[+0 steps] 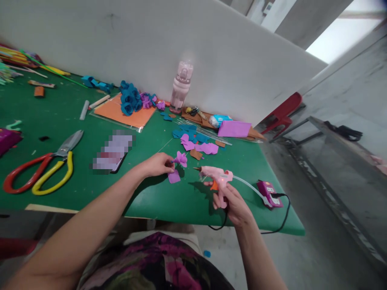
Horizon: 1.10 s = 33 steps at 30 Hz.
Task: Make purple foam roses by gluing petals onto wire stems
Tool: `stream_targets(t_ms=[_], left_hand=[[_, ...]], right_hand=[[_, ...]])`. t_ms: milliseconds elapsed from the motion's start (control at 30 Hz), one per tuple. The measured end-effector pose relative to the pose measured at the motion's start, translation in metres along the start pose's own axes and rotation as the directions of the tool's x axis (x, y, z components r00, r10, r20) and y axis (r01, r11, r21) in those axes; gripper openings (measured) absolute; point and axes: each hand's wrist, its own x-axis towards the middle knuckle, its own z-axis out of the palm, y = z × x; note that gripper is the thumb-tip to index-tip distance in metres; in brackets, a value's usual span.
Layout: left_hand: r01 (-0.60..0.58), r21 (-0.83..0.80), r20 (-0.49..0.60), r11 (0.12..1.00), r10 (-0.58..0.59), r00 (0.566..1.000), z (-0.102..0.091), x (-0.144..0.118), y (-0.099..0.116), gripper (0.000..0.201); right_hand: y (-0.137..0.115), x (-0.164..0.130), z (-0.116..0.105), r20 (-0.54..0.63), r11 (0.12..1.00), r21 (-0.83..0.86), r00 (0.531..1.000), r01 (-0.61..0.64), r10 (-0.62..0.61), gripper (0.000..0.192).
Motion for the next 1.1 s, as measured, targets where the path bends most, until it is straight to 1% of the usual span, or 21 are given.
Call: stream_targets(t_ms=[67, 167, 233, 300, 400, 467, 533, 633, 700, 833, 933, 1033, 1100], left_hand=[[0.001, -0.002, -0.008, 1.000, -0.001, 1.000, 0.000, 0.000, -0.001, 0.010], [0.003, -0.002, -0.014, 1.000, -0.003, 1.000, 0.000, 0.000, 0.000, 0.012], [-0.002, 0.004, -0.011, 1.000, 0.002, 1.000, -0.001, 0.001, 0.001, 0.012], [-0.009, 0.021, -0.002, 1.000, 0.009, 1.000, -0.001, 0.001, 0.001, 0.012], [0.003, 0.050, 0.014, 0.999, -0.003, 1.000, -0.001, 0.001, 0.002, 0.013], [0.018, 0.067, 0.018, 0.998, -0.019, 1.000, -0.001, 0.001, 0.002, 0.014], [0.025, 0.083, 0.019, 0.996, -0.027, 0.999, -0.001, 0.001, 0.003, 0.014], [0.027, 0.099, 0.023, 0.995, -0.030, 0.999, -0.002, 0.001, 0.005, 0.014], [0.029, 0.097, 0.027, 0.995, -0.032, 0.999, -0.003, 0.000, 0.006, 0.013], [0.032, 0.063, 0.022, 0.998, -0.033, 0.999, -0.003, 0.000, 0.006, 0.012], [0.024, 0.033, 0.030, 0.999, -0.025, 0.999, -0.003, 0.001, 0.005, 0.013], [0.007, 0.057, 0.047, 0.998, -0.010, 0.999, -0.003, 0.001, 0.004, 0.015], [-0.002, 0.092, 0.057, 0.996, -0.003, 0.998, -0.004, 0.001, 0.003, 0.016]], right_hand=[[-0.003, -0.001, 0.006, 0.019, 0.979, -0.202, 1.000, 0.011, -0.007, 0.033], [-0.008, -0.002, 0.016, 0.038, 0.889, -0.456, 0.999, 0.045, -0.031, 0.033], [-0.010, -0.002, 0.021, 0.048, 0.825, -0.558, 0.996, 0.094, -0.081, 0.031], [-0.010, -0.002, 0.025, 0.053, 0.774, -0.620, 0.991, 0.127, -0.119, 0.029], [-0.008, 0.000, 0.029, 0.065, 0.742, -0.656, 0.990, 0.139, -0.127, 0.028], [-0.007, 0.000, 0.030, 0.064, 0.743, -0.655, 0.990, 0.137, -0.126, 0.028], [-0.005, -0.001, 0.031, 0.050, 0.777, -0.615, 0.990, 0.137, -0.135, 0.028], [-0.004, -0.002, 0.033, 0.023, 0.850, -0.503, 0.985, 0.157, -0.169, 0.028], [-0.004, -0.002, 0.034, 0.028, 0.853, -0.487, 0.980, 0.187, -0.199, 0.025], [-0.005, -0.001, 0.035, 0.069, 0.789, -0.575, 0.974, 0.217, -0.218, 0.020], [-0.006, -0.001, 0.036, 0.091, 0.746, -0.626, 0.971, 0.227, -0.220, 0.020], [-0.008, -0.003, 0.037, 0.107, 0.699, -0.674, 0.968, 0.239, -0.228, 0.025], [-0.009, -0.004, 0.038, 0.125, 0.644, -0.727, 0.969, 0.237, -0.215, 0.028]])
